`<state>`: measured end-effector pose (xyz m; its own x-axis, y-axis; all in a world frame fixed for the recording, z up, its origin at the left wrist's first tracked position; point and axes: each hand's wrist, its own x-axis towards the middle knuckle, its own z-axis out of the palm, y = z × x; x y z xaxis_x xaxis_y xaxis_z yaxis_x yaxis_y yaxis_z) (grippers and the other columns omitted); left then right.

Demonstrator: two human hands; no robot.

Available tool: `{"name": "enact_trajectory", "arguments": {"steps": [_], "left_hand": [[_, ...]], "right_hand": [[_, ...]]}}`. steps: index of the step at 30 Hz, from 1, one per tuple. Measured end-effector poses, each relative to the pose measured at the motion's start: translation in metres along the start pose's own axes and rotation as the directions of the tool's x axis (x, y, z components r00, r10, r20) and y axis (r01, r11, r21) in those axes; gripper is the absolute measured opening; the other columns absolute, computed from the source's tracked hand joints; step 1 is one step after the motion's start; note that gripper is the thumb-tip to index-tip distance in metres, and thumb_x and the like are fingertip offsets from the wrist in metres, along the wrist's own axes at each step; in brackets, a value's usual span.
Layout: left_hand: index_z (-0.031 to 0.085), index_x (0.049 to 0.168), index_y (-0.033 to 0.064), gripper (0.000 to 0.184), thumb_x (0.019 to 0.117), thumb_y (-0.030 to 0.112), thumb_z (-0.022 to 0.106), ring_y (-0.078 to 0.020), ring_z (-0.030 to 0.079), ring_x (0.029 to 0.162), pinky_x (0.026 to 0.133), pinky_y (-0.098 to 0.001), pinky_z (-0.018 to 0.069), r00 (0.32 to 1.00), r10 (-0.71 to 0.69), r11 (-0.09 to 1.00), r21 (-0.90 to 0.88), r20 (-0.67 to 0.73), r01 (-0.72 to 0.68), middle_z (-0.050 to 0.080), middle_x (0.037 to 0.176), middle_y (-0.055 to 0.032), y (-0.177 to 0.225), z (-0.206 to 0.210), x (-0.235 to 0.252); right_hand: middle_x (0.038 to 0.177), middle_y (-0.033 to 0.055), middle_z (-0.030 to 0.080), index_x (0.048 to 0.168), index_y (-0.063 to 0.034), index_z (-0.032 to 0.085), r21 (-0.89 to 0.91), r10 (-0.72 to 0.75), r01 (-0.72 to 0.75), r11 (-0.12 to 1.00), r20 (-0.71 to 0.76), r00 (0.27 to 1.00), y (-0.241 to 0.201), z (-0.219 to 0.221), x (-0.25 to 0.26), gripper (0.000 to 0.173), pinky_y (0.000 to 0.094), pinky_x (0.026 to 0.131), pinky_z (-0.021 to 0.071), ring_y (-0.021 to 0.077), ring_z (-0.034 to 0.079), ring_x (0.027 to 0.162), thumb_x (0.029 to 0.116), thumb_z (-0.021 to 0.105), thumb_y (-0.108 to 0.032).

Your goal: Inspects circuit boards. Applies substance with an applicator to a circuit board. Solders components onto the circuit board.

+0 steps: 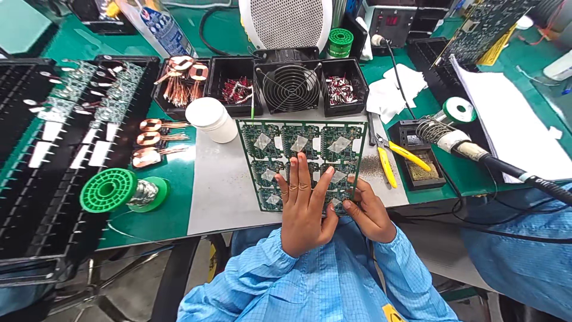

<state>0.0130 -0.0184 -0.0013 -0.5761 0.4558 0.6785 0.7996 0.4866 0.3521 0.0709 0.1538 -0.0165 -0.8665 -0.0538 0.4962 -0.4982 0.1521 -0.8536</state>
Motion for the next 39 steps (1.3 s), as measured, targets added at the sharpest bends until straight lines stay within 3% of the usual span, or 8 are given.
{"name": "enact_trajectory", "arguments": {"steps": [10, 16, 27, 32, 39], "left_hand": [[0.045, 0.151, 0.0194, 0.054, 0.0994, 0.034, 0.049, -0.0290, 0.012, 0.160, 0.125, -0.0555, -0.0037, 0.998, -0.013, 0.999, 0.039, -0.069, 0.015, 0.029, 0.166, -0.0235, 0.001, 0.007, 0.001], [0.044, 0.151, 0.0180, 0.064, 0.0908, 0.037, 0.056, -0.0312, 0.013, 0.160, 0.125, -0.0568, -0.0041, 0.999, -0.014, 1.000, -0.006, -0.048, 0.014, 0.030, 0.165, -0.0254, -0.001, 0.005, 0.001], [0.049, 0.148, 0.0177, 0.050, 0.1000, 0.033, 0.049, -0.0299, 0.017, 0.159, 0.126, -0.0543, -0.0014, 0.997, -0.022, 1.000, 0.001, -0.076, 0.022, 0.034, 0.163, -0.0247, -0.002, 0.008, 0.002], [0.046, 0.150, 0.0165, 0.060, 0.0936, 0.036, 0.053, -0.0313, 0.016, 0.159, 0.125, -0.0556, -0.0023, 0.999, -0.021, 1.000, -0.015, -0.049, 0.020, 0.033, 0.164, -0.0252, -0.002, 0.005, 0.001], [0.047, 0.149, 0.0170, 0.053, 0.0991, 0.034, 0.047, -0.0295, 0.017, 0.159, 0.126, -0.0527, -0.0010, 0.994, -0.003, 0.997, 0.080, -0.108, 0.012, 0.035, 0.163, -0.0239, 0.000, 0.011, 0.000]], "right_hand": [[0.116, 0.0081, 0.071, 0.141, 0.0148, 0.038, -0.040, 0.004, -0.005, 0.999, -0.006, 1.000, 0.000, 0.000, 0.000, 0.044, 0.0178, 0.094, 0.0542, -0.0044, 0.066, 0.104, 0.1088, 0.045, -0.014], [0.115, 0.0070, 0.072, 0.142, 0.0139, 0.037, -0.017, 0.014, -0.014, 1.000, -0.001, 1.000, 0.000, -0.001, 0.000, 0.044, 0.0179, 0.093, 0.0547, -0.0043, 0.067, 0.103, 0.1086, 0.046, -0.013], [0.114, 0.0092, 0.072, 0.141, 0.0165, 0.037, -0.031, 0.016, -0.016, 0.999, -0.008, 1.000, 0.000, 0.000, 0.000, 0.045, 0.0186, 0.094, 0.0550, -0.0029, 0.067, 0.104, 0.1079, 0.046, -0.012], [0.116, 0.0068, 0.072, 0.142, 0.0144, 0.037, -0.011, 0.028, -0.028, 1.000, -0.001, 1.000, -0.001, -0.001, 0.000, 0.044, 0.0187, 0.094, 0.0555, -0.0037, 0.067, 0.104, 0.1085, 0.046, -0.013], [0.117, 0.0080, 0.071, 0.142, 0.0152, 0.037, -0.021, 0.010, -0.010, 1.000, -0.007, 1.000, 0.000, 0.000, 0.000, 0.044, 0.0190, 0.095, 0.0550, -0.0033, 0.067, 0.106, 0.1086, 0.046, -0.012]]}}
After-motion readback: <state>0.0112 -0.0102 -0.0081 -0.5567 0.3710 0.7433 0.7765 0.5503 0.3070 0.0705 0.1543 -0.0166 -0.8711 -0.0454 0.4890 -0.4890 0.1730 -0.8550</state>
